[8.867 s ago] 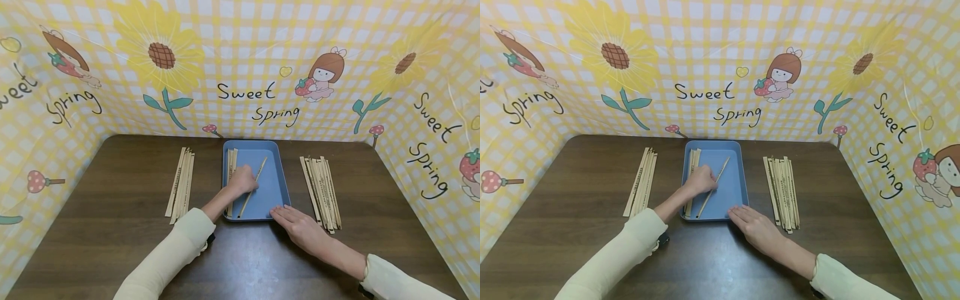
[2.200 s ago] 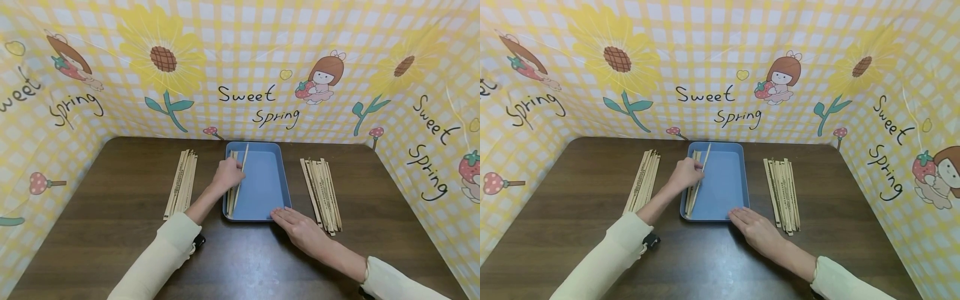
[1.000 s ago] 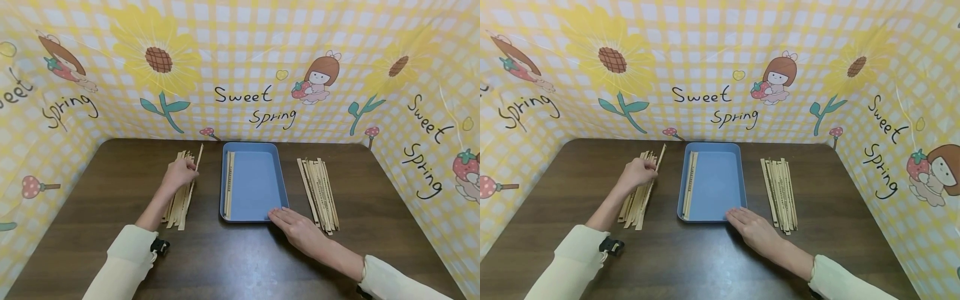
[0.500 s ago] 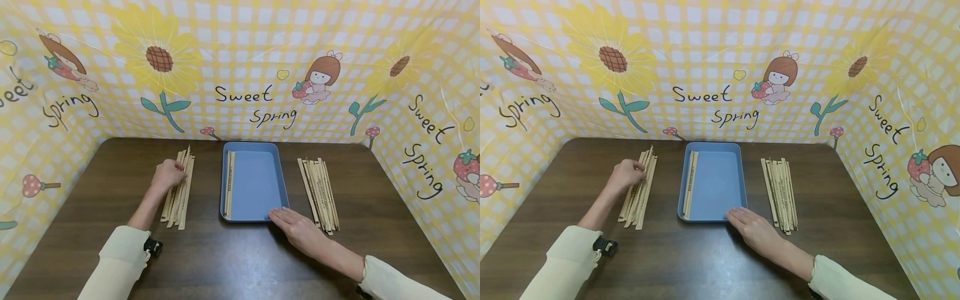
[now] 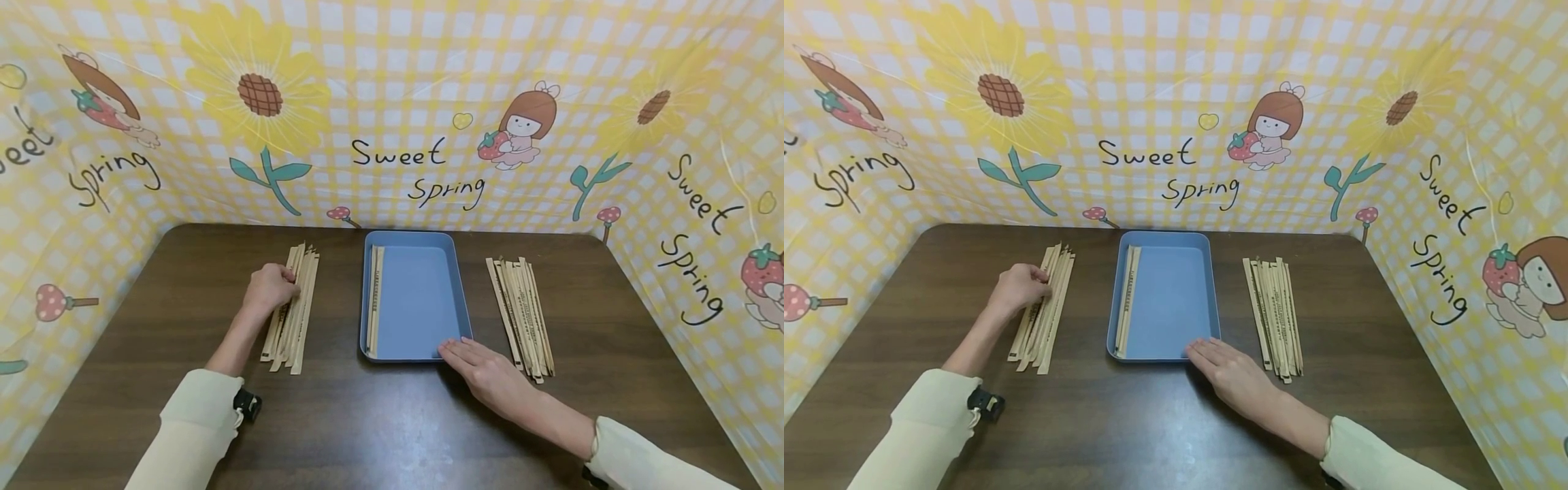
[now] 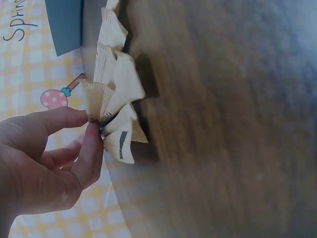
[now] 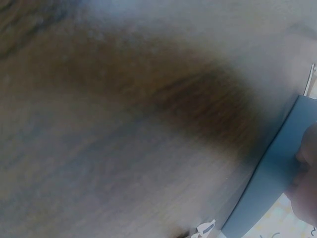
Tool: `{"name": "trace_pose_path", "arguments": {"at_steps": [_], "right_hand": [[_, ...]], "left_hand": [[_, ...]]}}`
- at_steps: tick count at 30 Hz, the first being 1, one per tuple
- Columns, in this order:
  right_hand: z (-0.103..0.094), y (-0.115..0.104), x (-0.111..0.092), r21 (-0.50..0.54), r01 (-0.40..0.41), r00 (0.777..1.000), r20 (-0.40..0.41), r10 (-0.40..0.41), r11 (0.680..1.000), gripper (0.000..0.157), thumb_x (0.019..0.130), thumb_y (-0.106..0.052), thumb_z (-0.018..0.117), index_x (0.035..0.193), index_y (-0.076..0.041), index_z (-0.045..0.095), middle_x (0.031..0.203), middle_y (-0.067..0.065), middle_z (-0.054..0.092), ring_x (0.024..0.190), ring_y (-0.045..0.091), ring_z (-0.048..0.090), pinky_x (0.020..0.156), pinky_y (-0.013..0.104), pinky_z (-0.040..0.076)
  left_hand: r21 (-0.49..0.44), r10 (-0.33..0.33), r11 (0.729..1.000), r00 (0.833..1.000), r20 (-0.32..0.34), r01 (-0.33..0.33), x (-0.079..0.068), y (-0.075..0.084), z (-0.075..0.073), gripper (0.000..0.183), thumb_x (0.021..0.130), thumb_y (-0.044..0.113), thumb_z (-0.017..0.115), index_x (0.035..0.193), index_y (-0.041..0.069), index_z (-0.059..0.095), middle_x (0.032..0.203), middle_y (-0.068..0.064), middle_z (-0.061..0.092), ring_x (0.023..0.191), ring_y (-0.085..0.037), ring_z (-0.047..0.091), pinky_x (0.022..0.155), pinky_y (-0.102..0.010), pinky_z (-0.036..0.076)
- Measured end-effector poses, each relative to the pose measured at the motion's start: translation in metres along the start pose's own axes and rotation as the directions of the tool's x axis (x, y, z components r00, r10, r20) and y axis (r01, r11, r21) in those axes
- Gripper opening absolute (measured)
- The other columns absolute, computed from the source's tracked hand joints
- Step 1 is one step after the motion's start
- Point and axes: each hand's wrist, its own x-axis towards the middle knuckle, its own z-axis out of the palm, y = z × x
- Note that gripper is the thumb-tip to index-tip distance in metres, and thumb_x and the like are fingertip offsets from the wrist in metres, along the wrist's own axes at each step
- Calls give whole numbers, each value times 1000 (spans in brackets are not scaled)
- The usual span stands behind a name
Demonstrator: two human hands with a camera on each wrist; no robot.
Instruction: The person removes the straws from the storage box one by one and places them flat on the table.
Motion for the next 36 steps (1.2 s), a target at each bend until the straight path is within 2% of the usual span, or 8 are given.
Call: {"name": "trace_pose_path", "arguments": {"at_steps": [13,19,23,26,29,31,33,36], "right_hand": [[0,0,0,1,-1,1000,-2,1,1000,44,101,-2,27,123,8,64,119,18,68,110,28,66,96,42,51],[0,0,-1,7,-31,999,25,31,999,51,105,-7,20,122,7,65,118,18,69,111,28,66,98,43,50],[1,0,-1,8,-24,1000,19,23,1000,48,104,-5,22,122,7,65,119,18,68,111,28,66,97,42,50],[0,0,0,3,-9,1000,4,9,1000,42,100,0,30,123,7,64,119,18,68,111,28,66,96,42,51],[0,0,0,0,-4,1000,-7,4,1000,41,98,1,33,124,7,64,120,19,68,111,28,66,95,43,51],[-1,0,0,-1,-2,1000,-8,2,1000,42,99,0,31,124,7,64,120,19,68,111,28,66,95,43,52],[0,-1,0,-1,-2,1000,-8,2,1000,42,98,0,31,124,8,64,119,19,68,111,29,66,94,44,52],[0,0,0,-1,0,1000,-6,0,1000,40,94,3,38,123,8,64,119,19,68,111,29,66,94,44,52]], "left_hand": [[-3,9,1000,1000,-25,-9,0,8,3,24,87,13,63,103,-4,69,108,-24,67,98,-41,62,78,-50,52],[-69,33,997,999,-5,-33,-1,26,7,29,92,18,61,109,-4,71,106,-21,70,98,-36,64,83,-48,53],[-157,55,986,997,58,-46,-2,44,10,33,95,20,59,114,-4,71,102,-18,72,94,-29,68,85,-41,54],[-298,66,954,988,140,-22,-2,58,12,37,98,18,57,120,-9,67,110,-23,70,101,-30,69,89,-36,55],[-454,68,890,973,221,41,-1,73,14,38,101,14,55,126,-14,60,121,-31,63,111,-36,65,92,-35,53],[-518,67,851,963,261,82,-3,82,16,39,102,12,54,128,-16,56,124,-33,60,115,-38,62,94,-36,52],[-548,65,830,958,279,103,-4,90,19,39,102,12,54,130,-16,55,126,-32,59,116,-39,61,94,-36,52],[-553,69,825,952,300,115,-8,98,24,41,102,13,54,132,-15,53,131,-29,57,119,-37,60,95,-35,51]]}}
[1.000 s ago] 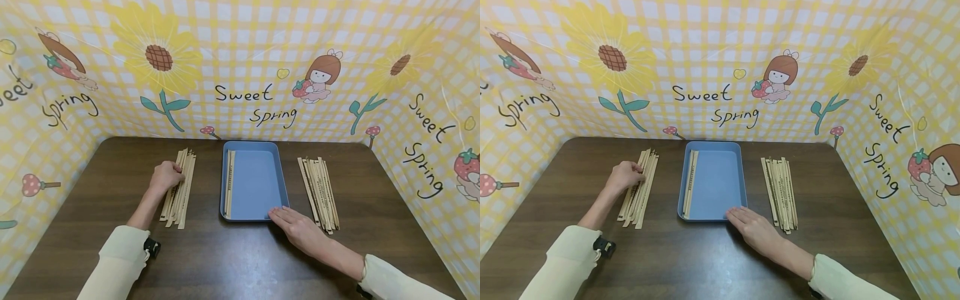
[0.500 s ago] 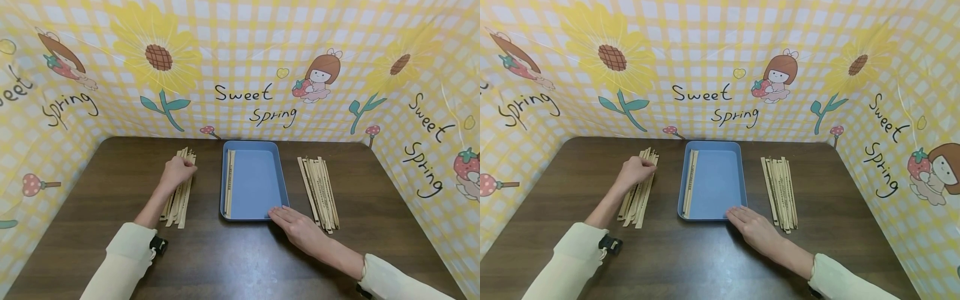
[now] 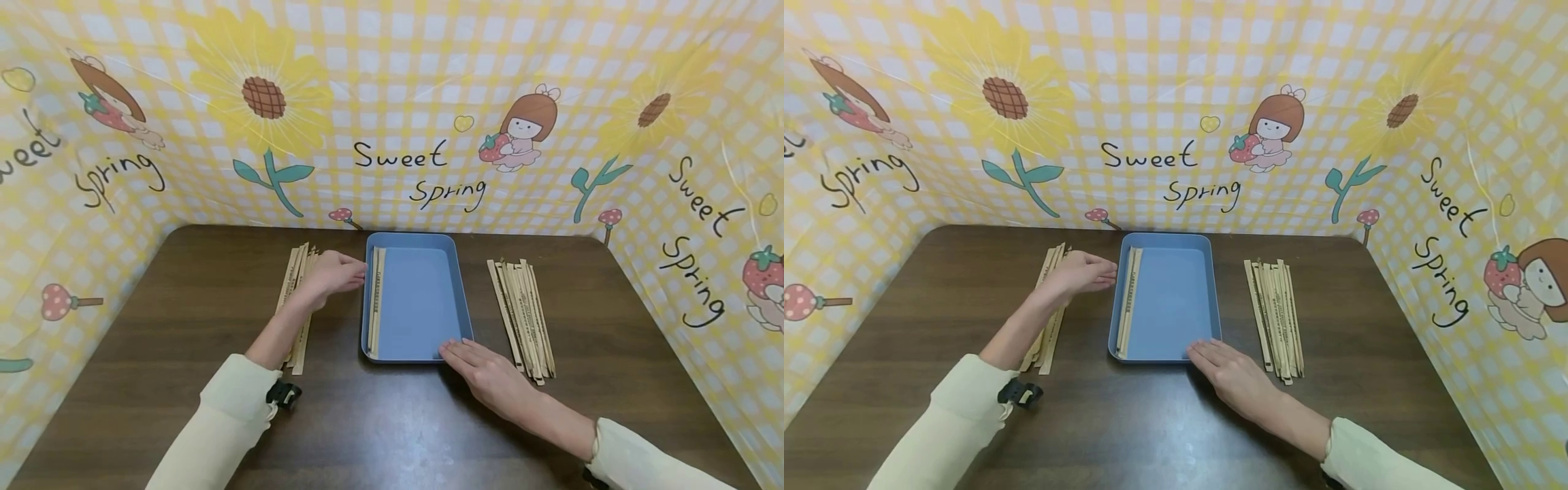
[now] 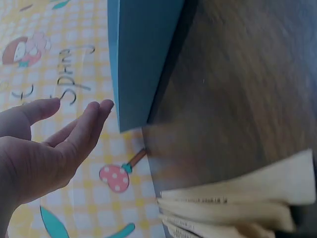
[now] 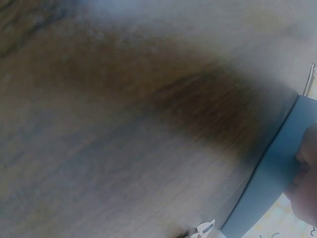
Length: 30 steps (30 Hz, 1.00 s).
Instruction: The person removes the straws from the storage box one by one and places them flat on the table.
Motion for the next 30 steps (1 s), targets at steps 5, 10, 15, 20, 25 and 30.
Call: {"name": "trace_pose_path", "arguments": {"at_steps": [5,10,15,20,25,30], "right_hand": [[1,0,-1,3,-1,1000,10,1,1000,40,89,5,43,124,8,64,119,19,68,111,29,66,94,44,52],[0,0,-2,4,-2,1000,12,2,1000,41,86,6,47,124,8,64,120,19,68,111,29,66,94,44,52],[1,0,-3,1,-5,1000,14,5,1000,42,84,6,50,124,8,64,120,19,68,111,29,66,94,44,52],[0,-1,-2,2,-5,1000,16,5,1000,42,83,7,52,123,8,64,119,19,68,111,29,66,95,45,52],[0,0,-2,4,-4,1000,18,4,1000,44,80,8,55,123,8,64,119,19,68,111,29,66,95,44,51],[-1,0,-1,5,-12,999,31,12,1000,47,77,9,61,124,8,64,120,19,68,111,29,65,96,43,51]], "left_hand": [[41,10,999,1000,17,-11,0,0,16,42,101,14,53,132,-14,55,136,-27,55,121,-36,58,97,-37,50],[160,37,986,999,-4,-36,-1,-2,31,28,99,21,56,86,-1,66,66,-3,54,60,-16,51,80,-35,47],[240,45,970,999,-8,-42,2,-1,44,38,98,22,57,62,12,49,50,4,29,46,-10,23,60,-32,36],[282,60,958,998,-7,-56,5,-3,53,47,98,23,57,57,15,35,51,4,25,48,-11,20,56,-30,32],[301,63,952,998,-5,-59,7,-5,57,48,98,23,57,58,15,32,53,4,23,48,-11,20,51,-28,25],[325,54,945,998,-14,-46,10,-4,62,47,98,22,58,60,15,32,54,5,23,48,-11,21,50,-28,27]]}}
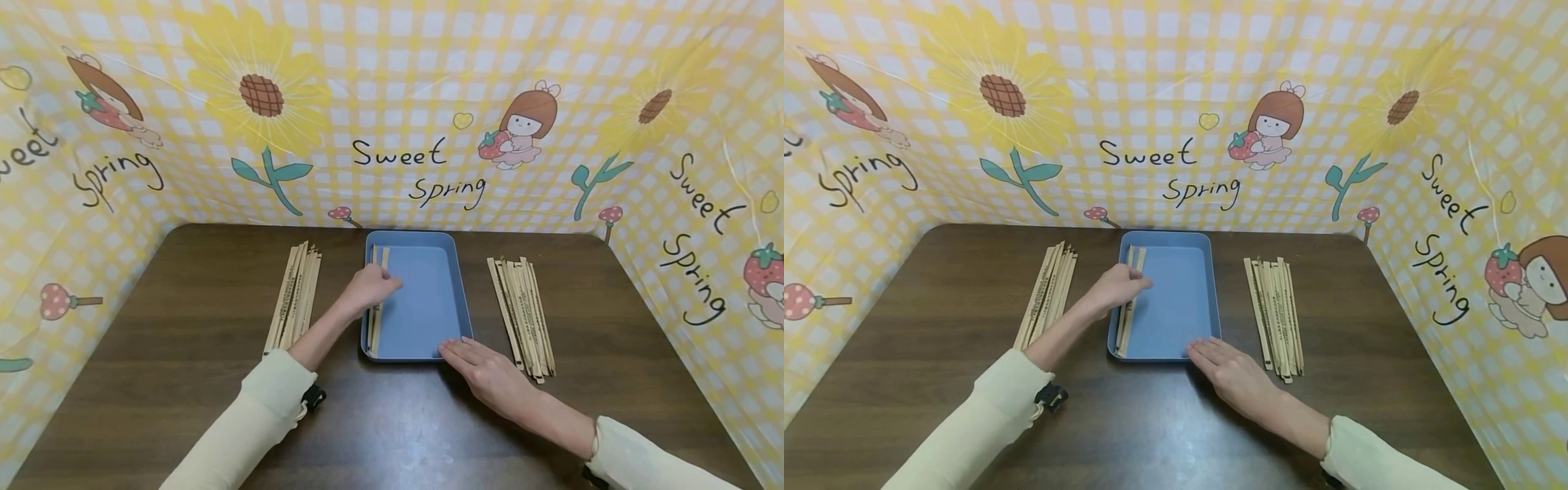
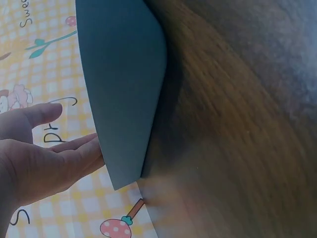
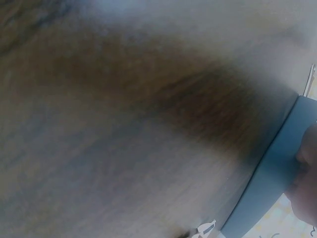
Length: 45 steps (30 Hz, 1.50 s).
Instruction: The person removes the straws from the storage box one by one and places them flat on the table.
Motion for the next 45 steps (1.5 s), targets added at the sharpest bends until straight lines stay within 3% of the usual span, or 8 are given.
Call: {"name": "trace_pose_path", "arguments": {"at_steps": [3,6,9,13,16,22,31,45], "right_hand": [[0,0,0,-1,-2,1000,3,2,1000,48,76,9,62,124,8,64,120,19,68,111,29,66,96,44,51],[0,0,0,-4,-1,1000,1,1,1000,47,76,9,61,124,8,64,119,19,68,111,29,66,96,44,51],[-1,0,0,-4,-1,1000,-1,1,1000,46,77,9,61,124,7,64,119,19,68,111,28,66,96,43,51],[-1,0,1,1,-3,1000,-4,3,1000,46,78,9,60,124,7,64,119,19,68,111,28,66,97,43,51],[0,0,1,-2,1,1000,-9,-1,1000,41,83,8,55,123,7,65,119,19,68,111,28,66,96,43,51],[1,0,0,-12,8,1000,-20,-8,1000,37,91,4,44,122,7,65,118,19,68,110,28,66,95,43,52],[2,1,0,-10,11,1000,-21,-11,1000,40,85,5,50,123,8,64,119,19,68,111,28,66,95,45,52],[1,0,0,-3,0,1000,-9,0,1000,46,78,8,59,124,8,63,119,20,68,111,28,65,96,44,51]], "left_hand": [[25,-1,1000,1000,4,1,1,2,3,39,97,21,58,64,10,41,58,1,36,49,-12,26,53,-28,31],[44,-2,999,1000,5,2,1,5,5,26,97,22,59,98,-4,66,97,-15,66,62,-16,47,66,-33,44],[61,-2,998,1000,4,2,3,6,8,51,98,22,61,139,-7,52,146,-22,48,104,-25,60,90,-40,49],[84,13,996,1000,-6,-12,6,3,14,39,97,20,63,127,-4,62,127,-18,63,110,-24,61,90,-38,52],[111,28,994,999,-30,-24,9,1,17,21,95,16,65,105,-2,69,98,-10,67,81,-17,59,73,-32,52],[160,62,986,998,-33,-55,16,-3,23,44,92,9,64,59,12,35,54,2,25,47,-11,27,47,-25,26],[256,181,952,983,-40,-165,21,-6,31,45,80,-3,64,50,16,37,47,7,24,44,-8,23,43,-23,20],[313,146,940,989,-5,-137,17,1,40,19,81,0,72,65,7,64,60,-3,60,55,-16,55,48,-25,44]]}}
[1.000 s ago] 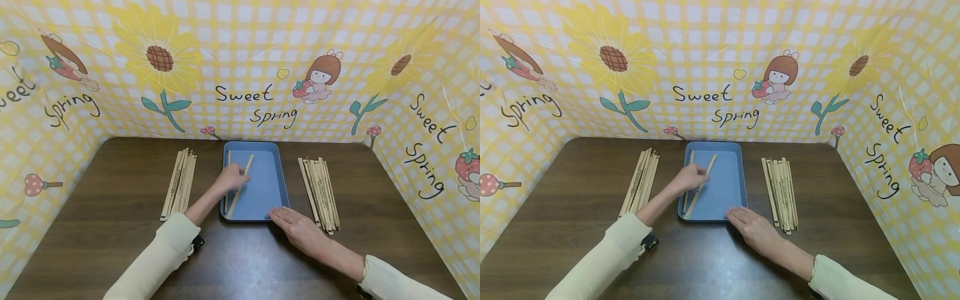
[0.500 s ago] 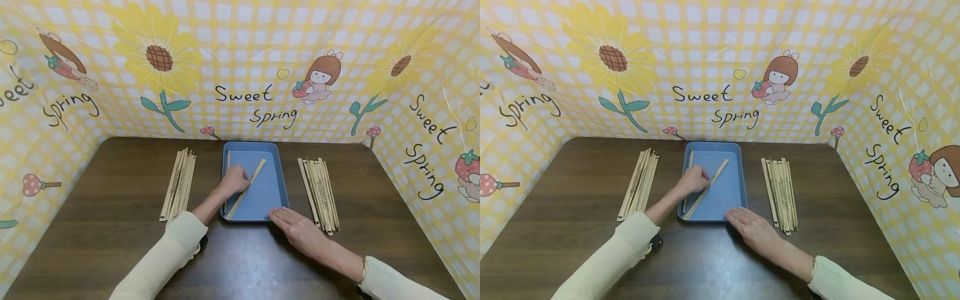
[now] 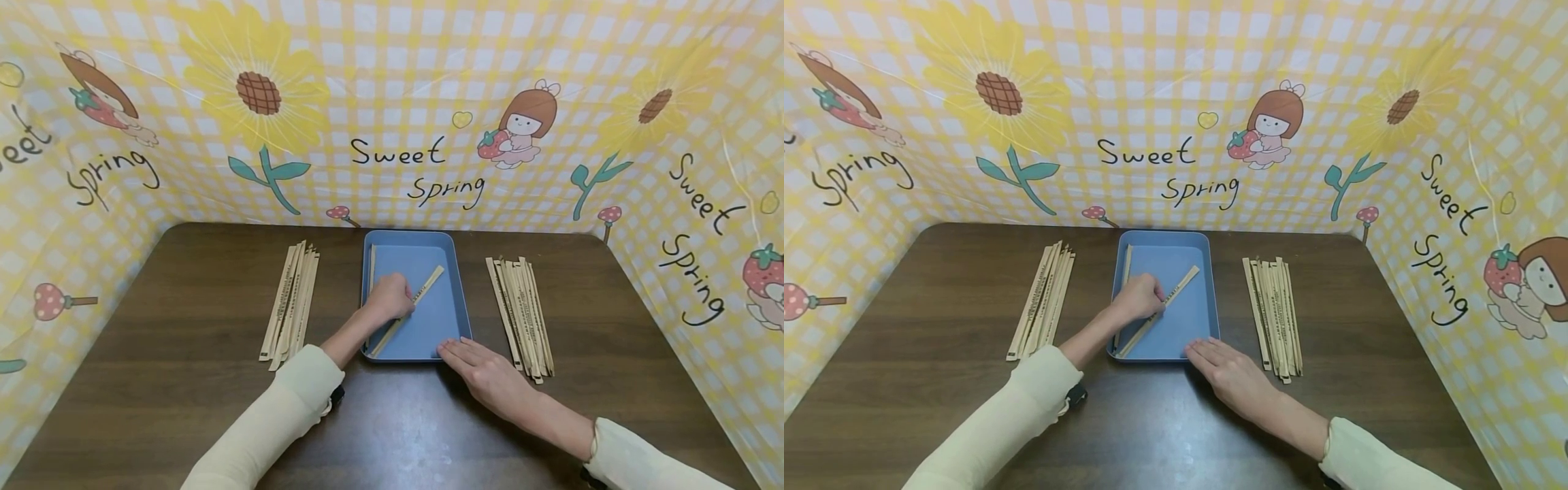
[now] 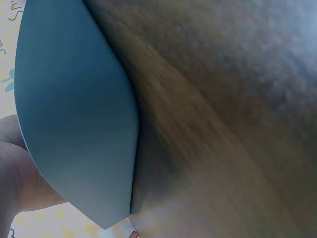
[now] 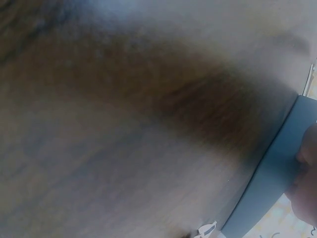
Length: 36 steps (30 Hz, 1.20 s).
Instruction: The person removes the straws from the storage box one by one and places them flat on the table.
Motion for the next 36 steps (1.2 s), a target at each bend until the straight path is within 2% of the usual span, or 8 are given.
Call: {"name": "trace_pose_path", "arguments": {"at_steps": [6,10,15,23,27,31,36], "right_hand": [[0,0,0,7,0,1000,-5,0,1000,47,77,9,61,124,8,64,119,20,68,111,28,65,95,45,51],[-1,0,0,11,0,1000,-2,0,1000,48,76,9,61,124,8,63,120,20,67,112,28,65,96,44,51],[-1,0,0,11,4,1000,-8,-4,1000,46,78,8,58,124,8,64,119,20,68,111,28,65,96,44,51],[-1,0,1,13,5,1000,-18,-5,1000,43,82,8,53,124,8,63,119,20,68,111,29,66,96,44,51],[-1,0,2,14,6,1000,-21,-6,1000,43,82,8,52,124,9,63,119,20,68,111,29,66,96,44,51],[-1,0,2,17,6,1000,-17,-6,1000,43,83,7,51,124,9,63,119,20,68,111,29,65,96,44,51],[-1,-1,1,13,6,1000,-13,-6,1000,42,85,6,49,125,9,63,120,20,67,112,29,65,96,44,51]], "left_hand": [[-51,2,999,1000,-18,-3,2,-5,-6,9,81,3,73,74,4,68,67,-4,63,60,-16,58,53,-26,47],[-73,11,997,997,-75,-16,3,-8,-13,2,82,4,73,80,4,72,73,-4,66,65,-17,60,59,-28,50],[-117,-40,993,990,-133,24,1,-12,-25,4,81,6,71,82,6,75,80,-3,69,72,-19,62,65,-31,53],[-227,-132,969,977,-166,93,-5,-19,-52,11,84,11,73,92,4,76,97,-9,71,89,-24,65,75,-36,55],[-252,-164,961,969,-184,114,-9,-28,-64,13,84,11,73,93,4,77,98,-10,72,86,-24,64,68,-33,53],[-261,-163,959,965,-207,106,-13,-45,-74,13,85,9,70,93,0,75,94,-13,72,79,-24,63,63,-30,50],[-253,-182,959,962,-203,128,-20,-68,-87,16,87,7,67,97,-5,73,98,-17,70,83,-25,62,68,-33,51]]}}
